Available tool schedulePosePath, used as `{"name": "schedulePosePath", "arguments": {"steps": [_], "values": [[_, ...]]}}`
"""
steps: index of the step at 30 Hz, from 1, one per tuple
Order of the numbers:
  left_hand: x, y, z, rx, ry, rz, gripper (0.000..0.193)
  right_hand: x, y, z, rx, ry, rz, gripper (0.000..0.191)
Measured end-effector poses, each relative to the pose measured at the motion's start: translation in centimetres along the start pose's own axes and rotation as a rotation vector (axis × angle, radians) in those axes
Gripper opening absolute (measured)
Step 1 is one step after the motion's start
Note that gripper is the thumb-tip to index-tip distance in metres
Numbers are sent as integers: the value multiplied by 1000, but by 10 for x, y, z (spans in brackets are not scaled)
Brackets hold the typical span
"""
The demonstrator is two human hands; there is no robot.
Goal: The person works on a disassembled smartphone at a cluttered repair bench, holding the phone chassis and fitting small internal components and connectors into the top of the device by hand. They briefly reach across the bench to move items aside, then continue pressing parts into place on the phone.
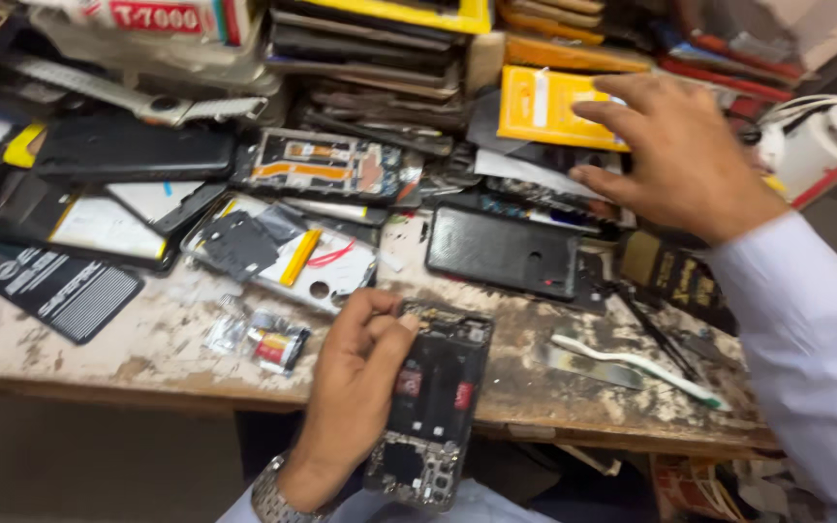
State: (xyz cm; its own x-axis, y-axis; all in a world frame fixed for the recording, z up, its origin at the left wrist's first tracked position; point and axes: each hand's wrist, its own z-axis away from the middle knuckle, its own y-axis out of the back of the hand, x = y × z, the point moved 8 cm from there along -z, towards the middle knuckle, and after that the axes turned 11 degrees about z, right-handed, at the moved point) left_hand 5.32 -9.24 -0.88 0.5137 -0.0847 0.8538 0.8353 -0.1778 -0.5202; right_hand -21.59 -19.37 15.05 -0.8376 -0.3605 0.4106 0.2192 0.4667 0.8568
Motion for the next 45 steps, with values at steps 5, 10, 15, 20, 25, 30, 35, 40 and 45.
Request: {"name": "schedulePosePath", "arguments": {"steps": [5, 10, 15, 20, 25, 30, 35, 40, 45], "values": [[5, -5, -3, 18, 46, -89, 14, -46, 41, 52, -47, -235, -390, 49], [6, -27, -5, 2, -11, -71, 14, -112, 19, 105, -65, -656, -1274, 60], [7, -60, 3, -32, -49, -256, 14, -136, -5, 119, 1, -728, -1545, 43], [15, -75, 12, -22, -51, -317, 16, -137, -13, 132, -27, -822, -1607, 27], [25, -78, 21, -61, -155, -356, 17, -145, -13, 134, 44, -849, -1696, 22], [28, -77, 25, -96, -161, -357, 19, -151, -9, 137, 84, -849, -1694, 20], [27, -70, 25, -83, -114, -289, 19, -156, -3, 137, 203, -875, -1646, 25], [19, -62, 21, -57, -19, -244, 18, -160, 11, 135, 455, -760, -1535, 27], [14, -61, 20, -80, 3, -247, 19, -158, 15, 138, 439, -758, -1254, 22]]}}
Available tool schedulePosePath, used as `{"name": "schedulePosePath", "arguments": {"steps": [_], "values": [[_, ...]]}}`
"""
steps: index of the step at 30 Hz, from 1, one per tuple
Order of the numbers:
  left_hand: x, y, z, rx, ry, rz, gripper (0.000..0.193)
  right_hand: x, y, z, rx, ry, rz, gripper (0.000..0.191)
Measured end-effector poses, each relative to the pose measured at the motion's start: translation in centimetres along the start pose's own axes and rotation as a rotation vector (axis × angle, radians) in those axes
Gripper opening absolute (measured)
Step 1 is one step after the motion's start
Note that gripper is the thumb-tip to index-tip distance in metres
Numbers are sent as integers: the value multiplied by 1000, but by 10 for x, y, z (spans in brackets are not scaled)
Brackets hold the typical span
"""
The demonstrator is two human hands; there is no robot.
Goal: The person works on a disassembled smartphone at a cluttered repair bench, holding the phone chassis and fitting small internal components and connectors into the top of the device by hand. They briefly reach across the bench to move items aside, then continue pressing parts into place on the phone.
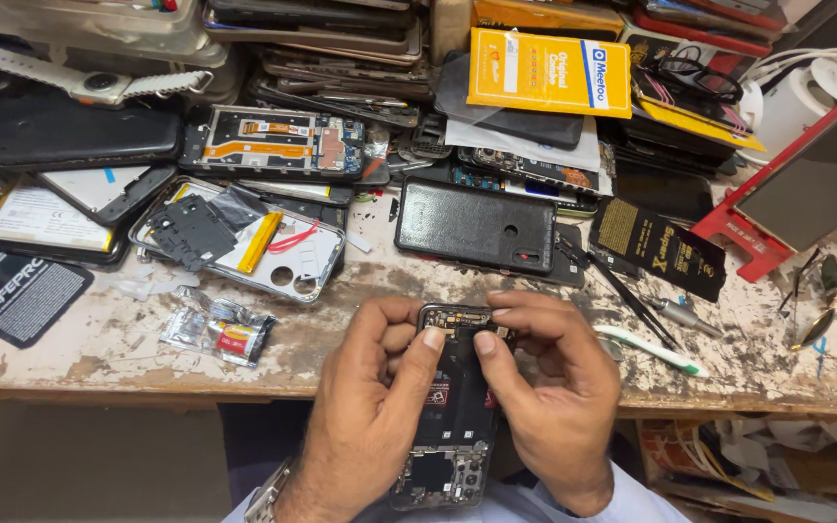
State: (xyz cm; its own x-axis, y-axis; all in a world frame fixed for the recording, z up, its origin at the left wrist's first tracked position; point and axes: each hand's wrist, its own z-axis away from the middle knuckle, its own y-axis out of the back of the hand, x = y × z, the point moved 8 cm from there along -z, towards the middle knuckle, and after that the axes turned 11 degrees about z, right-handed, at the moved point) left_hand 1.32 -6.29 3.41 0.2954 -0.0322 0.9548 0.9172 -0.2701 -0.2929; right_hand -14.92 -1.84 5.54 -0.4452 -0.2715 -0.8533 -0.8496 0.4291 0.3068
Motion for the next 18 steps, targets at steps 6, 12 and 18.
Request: {"name": "schedulePosePath", "arguments": {"steps": [6, 12, 18], "values": [[2, -2, 0, -1, -19, -26, 20, -2, 2, -1, 27, 40, 81, 18], [-1, -1, 4, 33, -11, -123, 22, -2, 2, -1, 5, 27, 91, 16], [-2, 2, 7, 55, -31, -136, 23, -18, 2, 2, 43, 165, 313, 14]]}}
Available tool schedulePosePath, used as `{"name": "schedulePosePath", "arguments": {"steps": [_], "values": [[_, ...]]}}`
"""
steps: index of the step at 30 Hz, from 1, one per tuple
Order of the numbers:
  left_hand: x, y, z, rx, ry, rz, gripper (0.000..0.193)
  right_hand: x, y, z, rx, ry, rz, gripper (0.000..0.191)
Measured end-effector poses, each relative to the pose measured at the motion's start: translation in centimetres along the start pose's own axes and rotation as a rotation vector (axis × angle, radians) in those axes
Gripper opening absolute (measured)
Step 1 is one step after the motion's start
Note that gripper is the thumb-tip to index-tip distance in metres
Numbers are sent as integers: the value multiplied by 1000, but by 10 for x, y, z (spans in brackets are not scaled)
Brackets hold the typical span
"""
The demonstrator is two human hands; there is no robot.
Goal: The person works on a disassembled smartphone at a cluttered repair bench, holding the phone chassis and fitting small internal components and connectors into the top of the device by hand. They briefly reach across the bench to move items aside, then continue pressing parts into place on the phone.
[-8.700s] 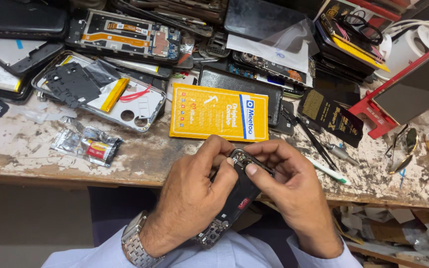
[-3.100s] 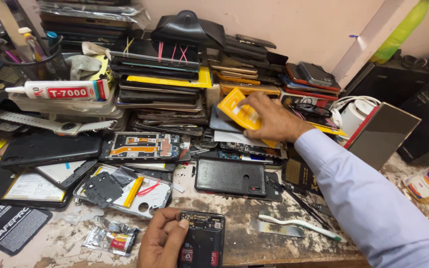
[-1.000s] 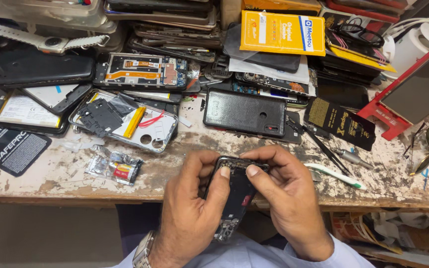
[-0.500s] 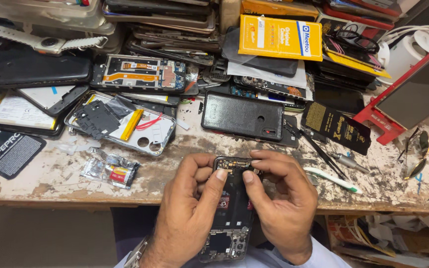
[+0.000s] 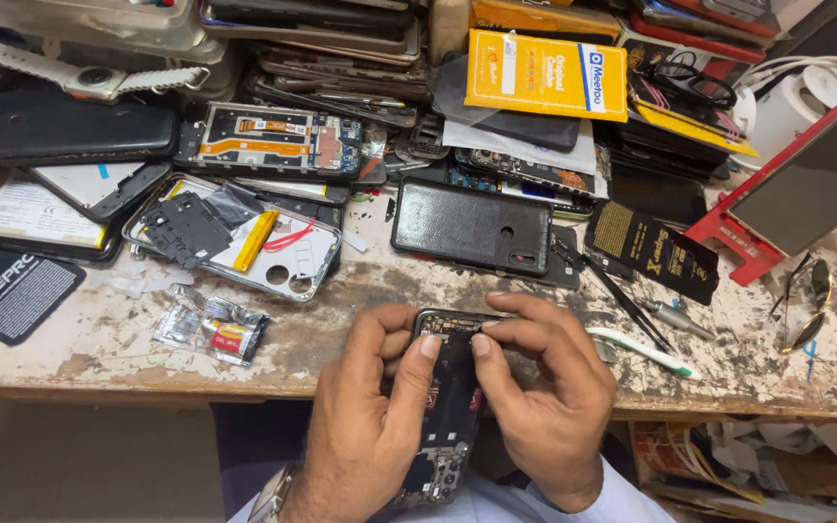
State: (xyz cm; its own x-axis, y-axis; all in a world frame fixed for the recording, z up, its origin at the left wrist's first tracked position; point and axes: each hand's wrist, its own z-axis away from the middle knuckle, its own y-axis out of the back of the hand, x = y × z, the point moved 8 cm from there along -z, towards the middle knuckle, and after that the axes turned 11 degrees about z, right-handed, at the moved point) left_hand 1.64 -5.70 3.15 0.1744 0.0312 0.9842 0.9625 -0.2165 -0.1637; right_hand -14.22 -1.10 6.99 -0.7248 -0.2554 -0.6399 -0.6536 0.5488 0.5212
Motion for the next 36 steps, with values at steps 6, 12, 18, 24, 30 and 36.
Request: {"name": "schedulePosePath", "arguments": {"steps": [6, 12, 18, 24, 30, 36], "values": [[1, 1, 2, -6, -70, 25, 24, -6, 1, 3, 33, 43, 103, 16], [4, 1, 2, -22, -120, 58, 24, -11, -3, 8, 3, 43, 56, 22], [-6, 0, -3, -11, 42, 67, 22, 9, -3, 2, -57, -89, -90, 16], [-9, -5, -5, -11, 84, 92, 21, 44, -19, -1, -130, -403, -663, 34], [-7, -6, -5, -14, 31, 94, 19, 52, -23, 2, -172, -493, -615, 34], [-11, -4, -6, 6, 45, 67, 19, 53, -28, 7, -194, -528, -571, 20]]}}
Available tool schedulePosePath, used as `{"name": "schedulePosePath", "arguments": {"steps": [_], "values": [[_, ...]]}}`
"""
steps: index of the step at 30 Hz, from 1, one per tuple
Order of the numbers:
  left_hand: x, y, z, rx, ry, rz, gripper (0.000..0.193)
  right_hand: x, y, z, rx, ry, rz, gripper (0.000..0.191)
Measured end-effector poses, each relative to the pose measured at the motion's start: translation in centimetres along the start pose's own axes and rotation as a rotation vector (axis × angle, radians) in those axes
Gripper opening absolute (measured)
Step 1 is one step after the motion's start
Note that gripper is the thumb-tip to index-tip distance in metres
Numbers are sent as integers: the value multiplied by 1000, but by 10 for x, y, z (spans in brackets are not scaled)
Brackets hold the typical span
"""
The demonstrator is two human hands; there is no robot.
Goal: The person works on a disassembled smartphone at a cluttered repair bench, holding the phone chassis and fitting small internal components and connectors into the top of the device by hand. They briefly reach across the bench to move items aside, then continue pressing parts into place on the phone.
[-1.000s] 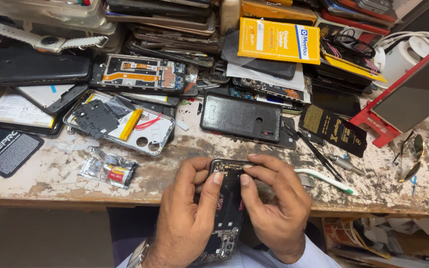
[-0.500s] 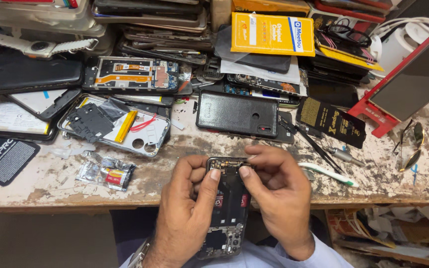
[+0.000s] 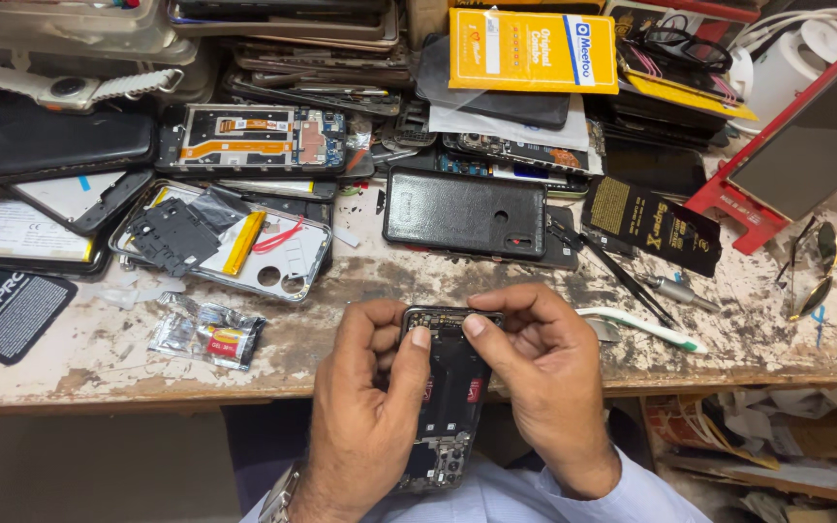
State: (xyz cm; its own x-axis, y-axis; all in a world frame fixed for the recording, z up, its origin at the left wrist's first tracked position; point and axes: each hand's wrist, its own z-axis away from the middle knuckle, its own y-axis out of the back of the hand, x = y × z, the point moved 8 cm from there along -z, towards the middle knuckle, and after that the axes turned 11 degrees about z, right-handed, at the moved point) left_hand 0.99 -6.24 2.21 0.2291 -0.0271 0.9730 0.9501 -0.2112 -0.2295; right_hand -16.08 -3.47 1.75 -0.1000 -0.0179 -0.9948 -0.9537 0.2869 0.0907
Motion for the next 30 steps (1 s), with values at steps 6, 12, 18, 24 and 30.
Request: {"name": "schedulePosePath", "arguments": {"steps": [6, 12, 18, 24, 30], "values": [[6, 11, -3, 6, -74, -16, 17, -2, -13, 3, -44, 19, -42, 24], [-1, 17, -3, 15, -8, 36, 15, 0, -19, 3, -66, -13, -60, 29], [1, 15, 0, 0, -2, 28, 15, 0, -17, 3, -33, -18, -50, 21], [7, 16, 3, -32, -18, 58, 14, -10, -21, 3, -61, -12, 22, 19], [11, 18, 5, -79, -27, -5, 19, -20, -33, -3, -149, 37, 304, 20]]}}
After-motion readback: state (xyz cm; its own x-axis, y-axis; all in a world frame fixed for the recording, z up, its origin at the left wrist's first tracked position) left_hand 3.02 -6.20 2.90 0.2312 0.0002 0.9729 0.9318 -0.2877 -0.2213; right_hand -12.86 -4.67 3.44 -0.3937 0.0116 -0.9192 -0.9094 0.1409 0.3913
